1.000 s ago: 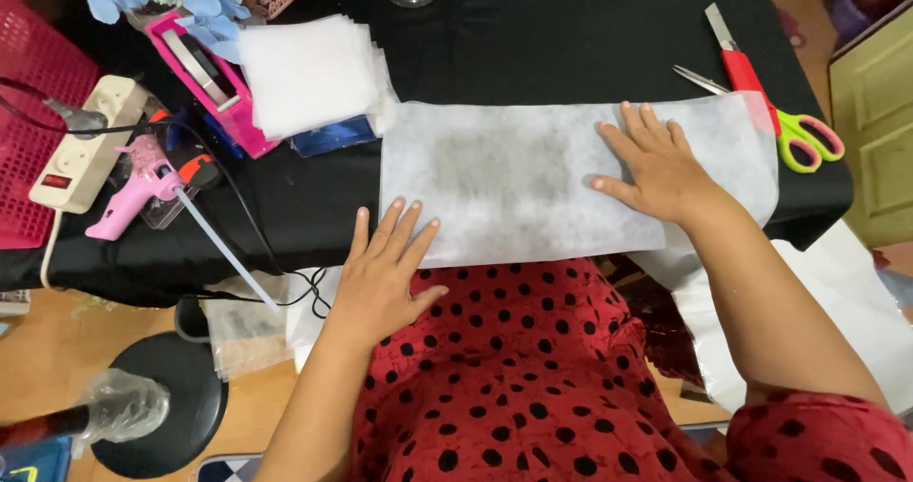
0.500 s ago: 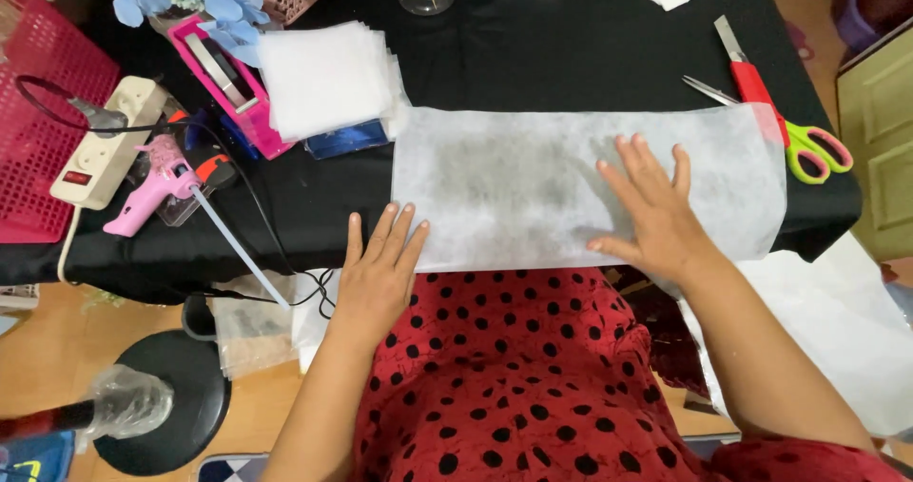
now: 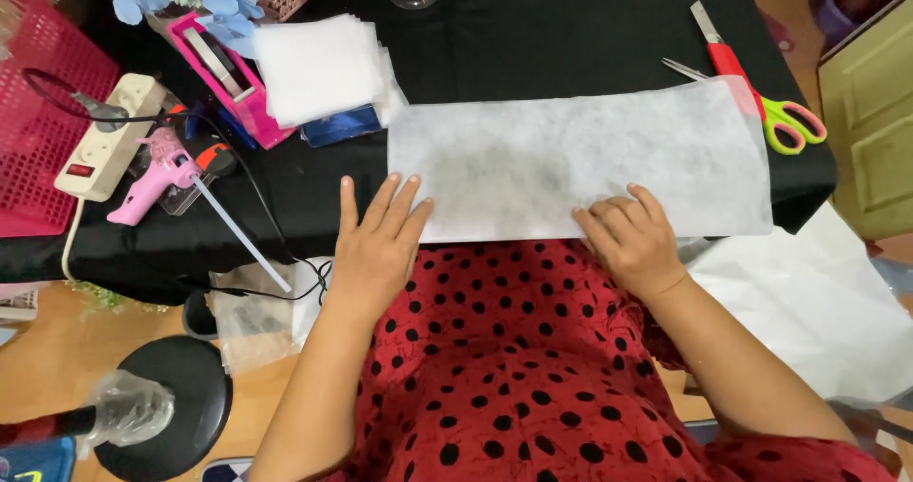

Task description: The person unfolds a sheet of white tissue paper on a black table and smooths it out. They use a red utility knife to trim the edges of the paper, then fold the trimmed sheet and cut it again to create smaller pieces.

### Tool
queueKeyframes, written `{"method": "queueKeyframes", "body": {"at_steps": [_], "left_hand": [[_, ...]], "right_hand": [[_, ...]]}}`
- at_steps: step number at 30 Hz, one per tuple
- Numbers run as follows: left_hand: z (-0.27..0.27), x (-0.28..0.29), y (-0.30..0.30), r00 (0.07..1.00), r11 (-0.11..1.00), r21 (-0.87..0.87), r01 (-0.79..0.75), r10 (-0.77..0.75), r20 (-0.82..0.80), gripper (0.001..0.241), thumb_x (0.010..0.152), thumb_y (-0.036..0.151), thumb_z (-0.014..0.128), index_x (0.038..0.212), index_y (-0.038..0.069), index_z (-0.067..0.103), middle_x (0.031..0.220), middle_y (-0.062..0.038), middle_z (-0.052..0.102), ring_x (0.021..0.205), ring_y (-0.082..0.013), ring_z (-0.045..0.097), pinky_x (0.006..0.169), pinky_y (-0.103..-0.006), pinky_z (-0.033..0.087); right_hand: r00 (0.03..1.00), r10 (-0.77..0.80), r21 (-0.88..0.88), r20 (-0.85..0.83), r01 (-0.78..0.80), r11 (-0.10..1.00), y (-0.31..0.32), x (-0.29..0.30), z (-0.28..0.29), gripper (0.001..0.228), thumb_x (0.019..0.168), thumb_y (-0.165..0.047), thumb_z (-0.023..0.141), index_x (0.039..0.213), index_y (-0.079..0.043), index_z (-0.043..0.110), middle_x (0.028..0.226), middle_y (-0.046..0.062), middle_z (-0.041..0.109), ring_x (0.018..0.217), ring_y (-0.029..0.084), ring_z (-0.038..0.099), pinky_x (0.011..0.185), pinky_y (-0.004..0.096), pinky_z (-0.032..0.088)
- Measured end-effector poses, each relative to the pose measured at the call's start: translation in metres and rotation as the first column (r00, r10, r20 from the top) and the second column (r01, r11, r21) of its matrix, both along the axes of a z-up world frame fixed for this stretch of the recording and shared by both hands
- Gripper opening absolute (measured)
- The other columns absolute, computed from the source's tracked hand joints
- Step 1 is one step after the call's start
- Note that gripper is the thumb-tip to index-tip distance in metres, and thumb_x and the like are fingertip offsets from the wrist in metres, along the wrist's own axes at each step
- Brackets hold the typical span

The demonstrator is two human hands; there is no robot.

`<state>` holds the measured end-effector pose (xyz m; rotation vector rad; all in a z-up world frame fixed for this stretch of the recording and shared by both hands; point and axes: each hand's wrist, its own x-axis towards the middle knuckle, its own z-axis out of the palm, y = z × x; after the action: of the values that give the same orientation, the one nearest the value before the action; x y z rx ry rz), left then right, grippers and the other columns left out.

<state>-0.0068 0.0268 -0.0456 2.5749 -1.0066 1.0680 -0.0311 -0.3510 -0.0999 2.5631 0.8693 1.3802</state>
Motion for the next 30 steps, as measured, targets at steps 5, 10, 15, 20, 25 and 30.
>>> {"method": "queueKeyframes", "body": {"at_steps": [5, 10, 15, 20, 25, 30], "left_hand": [[0.032, 0.002, -0.005, 0.973, 0.99, -0.133, 0.049, -0.017, 0.232, 0.027, 0.104, 0.015, 0.055, 0.122, 0.012, 0.074, 0.138, -0.014, 0.068, 0.135, -0.0348, 0.058, 0.12, -0.0682, 0.022], [0.017, -0.002, -0.006, 0.928, 0.91, -0.41, 0.061, 0.099, 0.359, 0.062, 0.103, 0.032, 0.066, 0.151, 0.018, 0.03, 0.16, -0.021, 0.023, 0.151, -0.044, 0.021, 0.127, -0.0704, 0.012], [-0.022, -0.004, -0.051, 0.992, 0.582, -0.813, 0.032, 0.083, 0.099, 0.106, 0.102, 0.048, 0.067, 0.164, 0.025, -0.016, 0.173, -0.013, -0.015, 0.164, -0.04, -0.01, 0.135, -0.0652, 0.0], [-0.007, -0.021, -0.072, 0.781, 0.086, -0.971, -0.221, -0.581, -0.23, 0.112, 0.091, 0.018, 0.075, 0.161, 0.03, -0.011, 0.169, -0.026, 0.025, 0.152, -0.04, 0.038, 0.123, -0.0509, 0.028], [0.05, -0.003, -0.044, 0.712, 0.21, -0.907, -0.366, -0.564, -0.418, 0.02, 0.079, 0.0, 0.077, 0.096, 0.012, 0.078, 0.094, -0.001, 0.078, 0.086, -0.0087, 0.069, 0.078, -0.0252, 0.057], [0.158, 0.049, -0.01, 0.847, 0.594, -0.779, -0.199, -0.295, -0.442, 0.016, 0.086, 0.013, 0.077, 0.102, 0.016, 0.078, 0.102, 0.003, 0.079, 0.097, -0.0061, 0.071, 0.092, -0.0244, 0.057]], "right_hand": [[0.987, 0.086, 0.162, -0.138, -0.063, 0.985, -0.004, -0.021, 0.055, 0.013, 0.098, -0.013, 0.071, 0.109, -0.012, 0.077, 0.098, 0.003, 0.067, 0.09, 0.024, 0.067, 0.096, 0.041, 0.058], [0.909, 0.167, 0.312, -0.381, -0.044, 0.949, -0.011, -0.041, 0.132, 0.026, 0.094, -0.003, 0.07, 0.117, -0.014, 0.077, 0.105, 0.003, 0.07, 0.093, 0.018, 0.068, 0.088, 0.031, 0.053], [0.705, 0.361, 0.579, -0.611, 0.087, 0.811, -0.013, -0.032, 0.21, 0.027, 0.091, 0.004, 0.073, 0.114, -0.008, 0.078, 0.104, 0.005, 0.072, 0.081, 0.009, 0.061, 0.072, 0.02, 0.044], [0.55, 0.555, 0.774, -0.624, 0.533, 0.342, 0.001, -0.008, 0.256, 0.016, 0.096, -0.007, 0.07, 0.11, -0.012, 0.075, 0.092, 0.004, 0.073, 0.075, 0.011, 0.07, 0.065, 0.024, 0.06], [0.486, 0.621, 0.747, -0.615, 0.611, 0.261, -0.008, 0.022, 0.254, 0.012, 0.096, -0.01, 0.072, 0.108, -0.012, 0.074, 0.092, 0.005, 0.073, 0.077, 0.015, 0.073, 0.066, 0.028, 0.064], [0.365, 0.726, 0.708, -0.582, 0.667, 0.233, -0.035, 0.044, 0.219, 0.022, 0.09, -0.003, 0.067, 0.11, -0.01, 0.073, 0.098, 0.007, 0.075, 0.078, 0.017, 0.073, 0.066, 0.029, 0.063]]}}
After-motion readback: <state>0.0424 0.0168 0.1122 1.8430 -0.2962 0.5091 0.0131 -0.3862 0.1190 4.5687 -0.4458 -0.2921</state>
